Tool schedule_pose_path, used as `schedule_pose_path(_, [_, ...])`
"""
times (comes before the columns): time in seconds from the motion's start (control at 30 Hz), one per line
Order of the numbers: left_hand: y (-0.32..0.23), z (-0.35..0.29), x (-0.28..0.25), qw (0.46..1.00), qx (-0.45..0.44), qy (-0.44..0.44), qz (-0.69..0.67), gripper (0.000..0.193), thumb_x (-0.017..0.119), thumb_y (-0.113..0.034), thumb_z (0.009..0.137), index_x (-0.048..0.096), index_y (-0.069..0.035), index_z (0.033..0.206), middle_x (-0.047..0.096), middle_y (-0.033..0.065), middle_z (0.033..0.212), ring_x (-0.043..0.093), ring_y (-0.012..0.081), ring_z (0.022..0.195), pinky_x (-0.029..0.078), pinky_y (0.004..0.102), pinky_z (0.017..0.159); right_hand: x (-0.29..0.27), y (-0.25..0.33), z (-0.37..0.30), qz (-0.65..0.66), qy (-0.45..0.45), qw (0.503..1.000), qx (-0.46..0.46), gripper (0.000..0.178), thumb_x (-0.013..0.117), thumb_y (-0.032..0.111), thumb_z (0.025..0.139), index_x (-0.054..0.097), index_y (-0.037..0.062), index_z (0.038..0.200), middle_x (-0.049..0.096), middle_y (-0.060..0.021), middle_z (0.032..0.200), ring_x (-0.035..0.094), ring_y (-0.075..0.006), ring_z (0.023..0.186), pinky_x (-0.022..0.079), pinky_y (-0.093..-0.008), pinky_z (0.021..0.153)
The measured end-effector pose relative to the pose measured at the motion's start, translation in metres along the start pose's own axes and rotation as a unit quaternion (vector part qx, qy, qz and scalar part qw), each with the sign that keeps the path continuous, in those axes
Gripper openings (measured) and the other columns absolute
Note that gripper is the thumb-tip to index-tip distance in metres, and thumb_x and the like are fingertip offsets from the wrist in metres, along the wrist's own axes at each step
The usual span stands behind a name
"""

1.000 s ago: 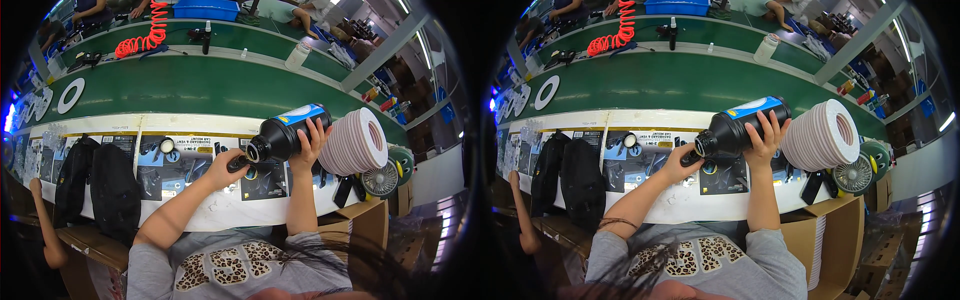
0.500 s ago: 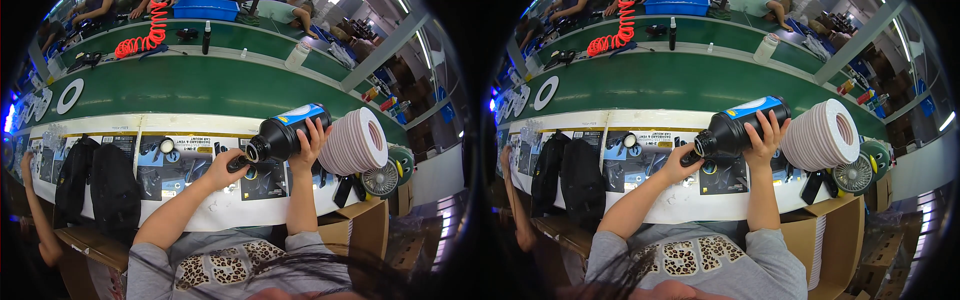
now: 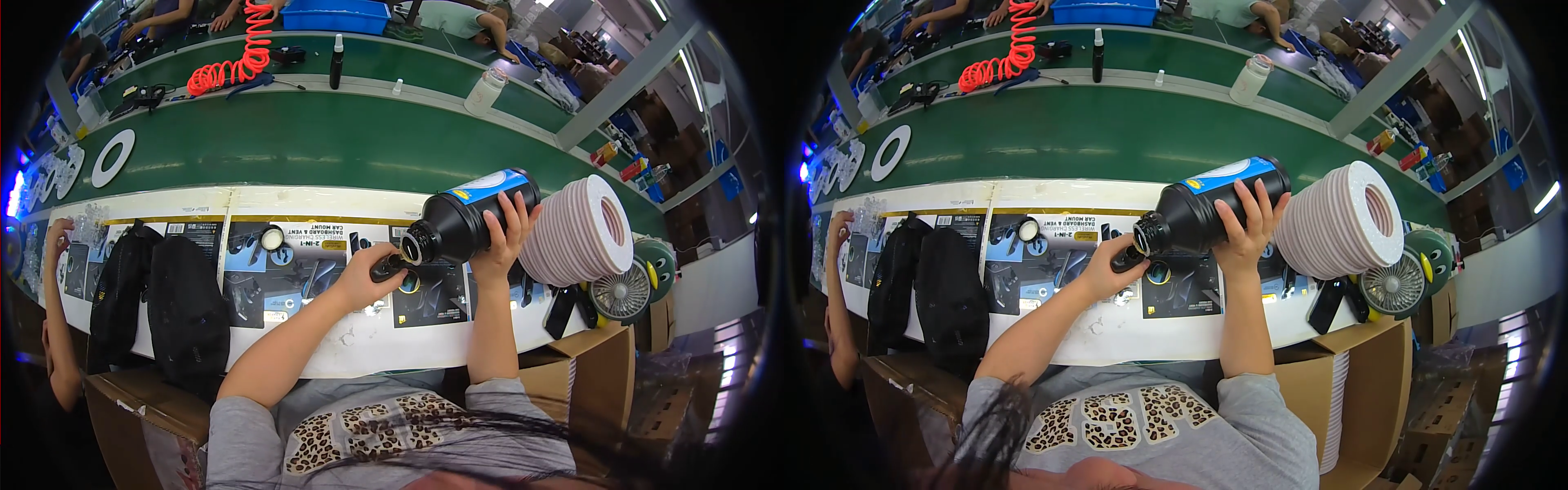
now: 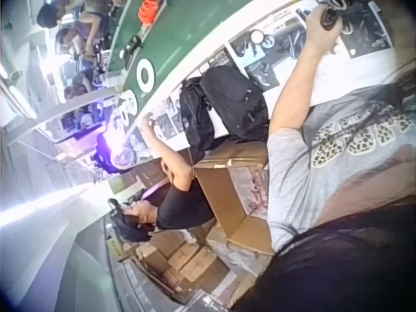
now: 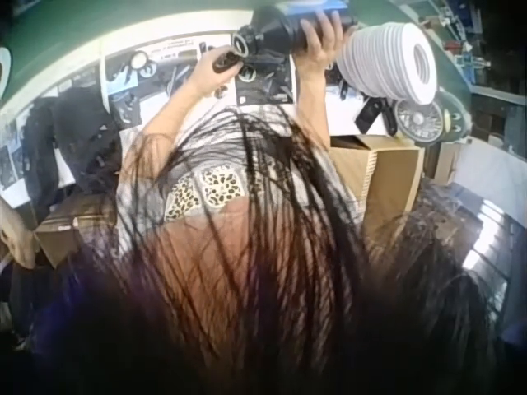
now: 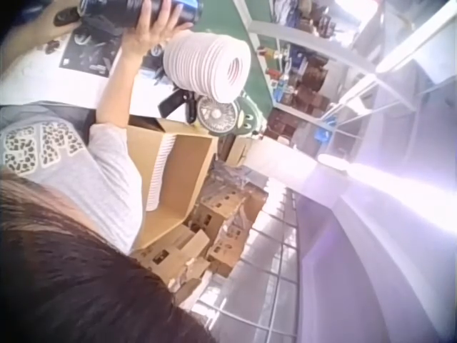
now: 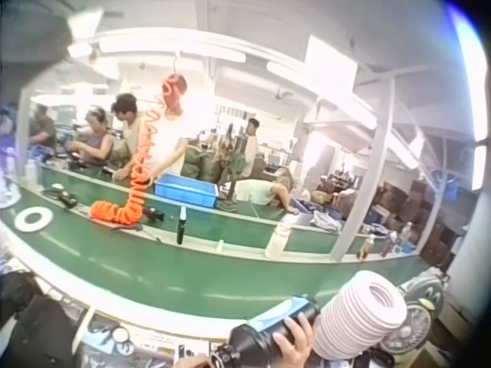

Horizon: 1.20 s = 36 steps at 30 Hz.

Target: Applying sealant to LED ring components and refilling the applicator bottle on an assembly line.

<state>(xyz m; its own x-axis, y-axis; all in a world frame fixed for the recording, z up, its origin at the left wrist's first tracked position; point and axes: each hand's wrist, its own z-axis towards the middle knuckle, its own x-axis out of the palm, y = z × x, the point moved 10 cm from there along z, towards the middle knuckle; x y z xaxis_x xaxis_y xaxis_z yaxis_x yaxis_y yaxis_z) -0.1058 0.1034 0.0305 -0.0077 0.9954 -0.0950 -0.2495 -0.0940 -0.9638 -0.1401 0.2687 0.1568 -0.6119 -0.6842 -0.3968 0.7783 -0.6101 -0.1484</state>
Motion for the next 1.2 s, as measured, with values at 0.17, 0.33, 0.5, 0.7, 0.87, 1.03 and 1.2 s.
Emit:
schedule_pose_path(0.17, [-0.0027, 0.0, -0.0004, 1.0, 0.002, -0.001, 0.005, 0.025, 0.071, -0.013, 0.078, 0.059, 0.001, 0.095, 0.06, 0.0122, 0.081, 0.057, 0.019, 0.073, 0.046, 0.0297, 0.071, -0.0005, -0.0002, 0.0008, 0.004, 0.0, 1.0, 0.002, 0.055, 0.077, 0.025, 0.074, 0.049, 0.0215, 0.121, 0.052, -0.0107, 0.134, 0.041, -0.0363, 0.132, 0.014, -0.0618, 0.114])
schedule_pose_path(0.33, [-0.0017, -0.0002, -0.0006, 1.0, 0.0, -0.001, 0.001, 0.026, 0.071, -0.013, 0.078, 0.059, 0.001, 0.095, 0.06, 0.0121, 0.081, 0.056, 0.0187, 0.073, 0.046, 0.0295, 0.071, 0.0014, 0.0, 0.0002, 0.004, 0.004, 1.0, 0.0, 0.055, 0.077, 0.025, 0.074, 0.048, 0.0213, 0.121, 0.052, -0.0107, 0.134, 0.041, -0.0362, 0.132, 0.013, -0.0617, 0.114])
schedule_pose_path(0.5, [-0.0015, 0.0005, -0.0003, 1.0, 0.008, -0.005, -0.002, 0.026, 0.071, -0.013, 0.078, 0.059, 0.001, 0.095, 0.06, 0.0122, 0.081, 0.057, 0.0188, 0.073, 0.046, 0.0297, 0.071, 0.0011, -0.001, 0.0005, 0.004, 0.008, 1.0, 0.001, 0.055, 0.077, 0.024, 0.074, 0.048, 0.0211, 0.121, 0.052, -0.0107, 0.134, 0.041, -0.0362, 0.132, 0.013, -0.0619, 0.114])
schedule_pose_path(0.7, [-0.0017, 0.0008, -0.0001, 1.0, 0.011, -0.003, -0.001, 0.026, 0.071, -0.013, 0.078, 0.059, 0.001, 0.095, 0.06, 0.0128, 0.081, 0.057, 0.0199, 0.072, 0.046, 0.0299, 0.07, 0.0021, -0.0014, -0.0006, 0.005, 0.013, 1.0, 0.002, 0.053, 0.076, 0.023, 0.075, 0.049, 0.0209, 0.12, 0.052, -0.0107, 0.134, 0.041, -0.0365, 0.132, 0.013, -0.0621, 0.114])
schedule_pose_path(0.87, [-0.0049, 0.0, -0.0018, 1.0, 0.013, -0.002, 0.01, 0.025, 0.071, -0.013, 0.077, 0.059, 0.001, 0.094, 0.059, 0.0132, 0.08, 0.057, 0.0206, 0.072, 0.046, 0.0298, 0.07, 0.0017, 0.0, 0.0011, 0.003, 0.014, 1.0, 0.003, 0.052, 0.075, 0.022, 0.075, 0.049, 0.0208, 0.12, 0.052, -0.0115, 0.134, 0.041, -0.0374, 0.132, 0.014, -0.0625, 0.113])
schedule_pose_path(1.03, [-0.001, -0.0015, -0.0007, 1.0, -0.001, 0.002, 0.007, 0.024, 0.07, -0.011, 0.078, 0.06, 0.0, 0.096, 0.061, 0.0103, 0.081, 0.056, 0.0162, 0.074, 0.046, 0.0279, 0.071, 0.0018, 0.0001, -0.0008, 0.009, 0.012, 1.0, 0.005, 0.052, 0.076, 0.02, 0.075, 0.049, 0.0206, 0.119, 0.052, -0.0116, 0.134, 0.042, -0.0375, 0.132, 0.014, -0.0626, 0.113])
schedule_pose_path(1.2, [-0.0023, -0.0014, 0.0008, 1.0, -0.008, 0.0, -0.009, 0.024, 0.071, -0.012, 0.077, 0.06, 0.001, 0.094, 0.06, 0.0121, 0.079, 0.057, 0.0189, 0.07, 0.046, 0.029, 0.069, 0.0006, -0.0009, -0.0018, 0.009, 0.014, 1.0, 0.006, 0.053, 0.077, 0.018, 0.072, 0.05, 0.0212, 0.118, 0.052, -0.011, 0.133, 0.042, -0.0371, 0.131, 0.014, -0.0629, 0.113])
